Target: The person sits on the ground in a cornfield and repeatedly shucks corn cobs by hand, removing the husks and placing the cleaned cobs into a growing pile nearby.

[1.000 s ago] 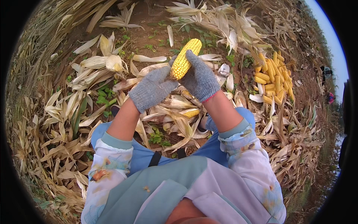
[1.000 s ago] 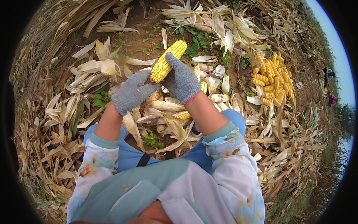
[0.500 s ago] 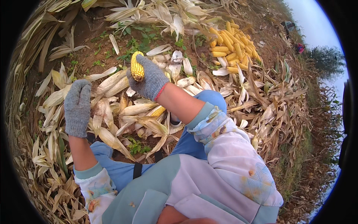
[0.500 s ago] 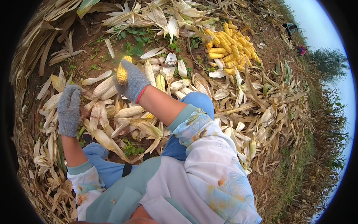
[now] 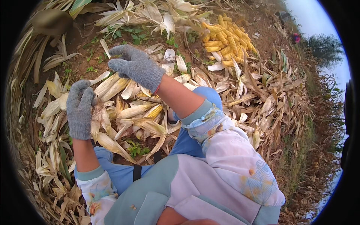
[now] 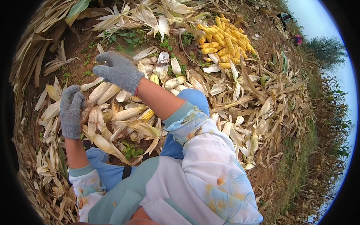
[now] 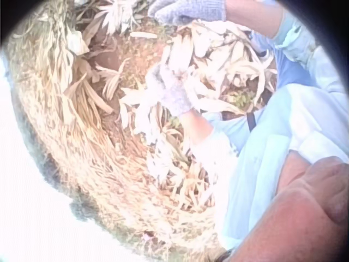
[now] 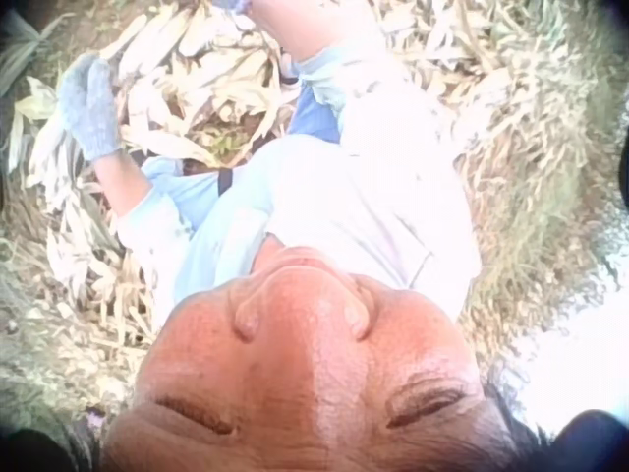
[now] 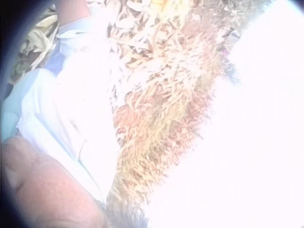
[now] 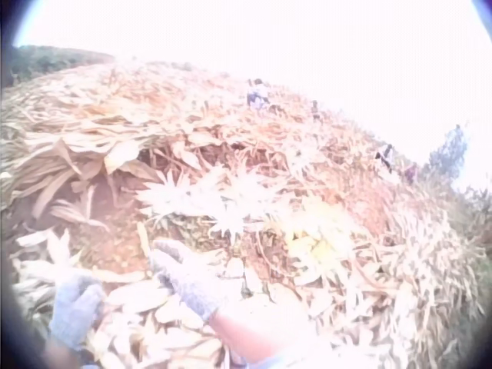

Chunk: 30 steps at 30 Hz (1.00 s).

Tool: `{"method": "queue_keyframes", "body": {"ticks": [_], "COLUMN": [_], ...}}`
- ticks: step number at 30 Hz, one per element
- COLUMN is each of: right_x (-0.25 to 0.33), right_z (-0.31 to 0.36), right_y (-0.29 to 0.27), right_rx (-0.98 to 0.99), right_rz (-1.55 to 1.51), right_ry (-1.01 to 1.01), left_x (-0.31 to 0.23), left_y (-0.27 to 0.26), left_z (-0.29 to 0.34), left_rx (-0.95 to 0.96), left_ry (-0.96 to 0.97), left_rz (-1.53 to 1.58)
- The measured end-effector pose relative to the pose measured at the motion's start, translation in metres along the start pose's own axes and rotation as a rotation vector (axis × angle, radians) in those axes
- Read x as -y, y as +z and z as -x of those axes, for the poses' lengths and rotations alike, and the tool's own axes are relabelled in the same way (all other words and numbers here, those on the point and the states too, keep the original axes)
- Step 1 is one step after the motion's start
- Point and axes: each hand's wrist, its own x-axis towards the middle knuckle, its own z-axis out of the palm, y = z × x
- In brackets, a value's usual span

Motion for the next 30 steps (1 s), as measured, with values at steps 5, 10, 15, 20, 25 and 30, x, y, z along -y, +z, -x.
{"method": "queue_keyframes", "body": {"ticks": [5,10,15,20,25,30], "right_x": [-0.011,-0.015,-0.018,-0.008,-0.013,-0.050], "right_z": [0.013,0.010,0.003,-0.005,-0.011,-0.021], "right_y": [0.033,0.030,0.027,0.013,-0.014,-0.022], "right_rx": [0.192,0.151,0.101,0.002,0.097,-0.081], "right_rz": [0.663,0.669,0.630,0.669,1.052,1.108], "right_ry": [-0.296,-0.375,-0.351,-0.358,-0.341,-0.354], "left_x": [0.010,-0.002,-0.019,-0.007,-0.016,-0.006], "left_y": [0.012,0.017,0.008,-0.028,-0.060,-0.084], "left_z": [-0.010,0.002,0.013,0.006,-0.003,0.003], "left_rx": [0.215,0.264,0.128,-0.030,-0.345,-0.475], "left_ry": [0.317,-0.086,-0.148,0.069,0.263,0.313], "left_rz": [-0.243,0.441,0.310,0.046,0.120,0.089]}}
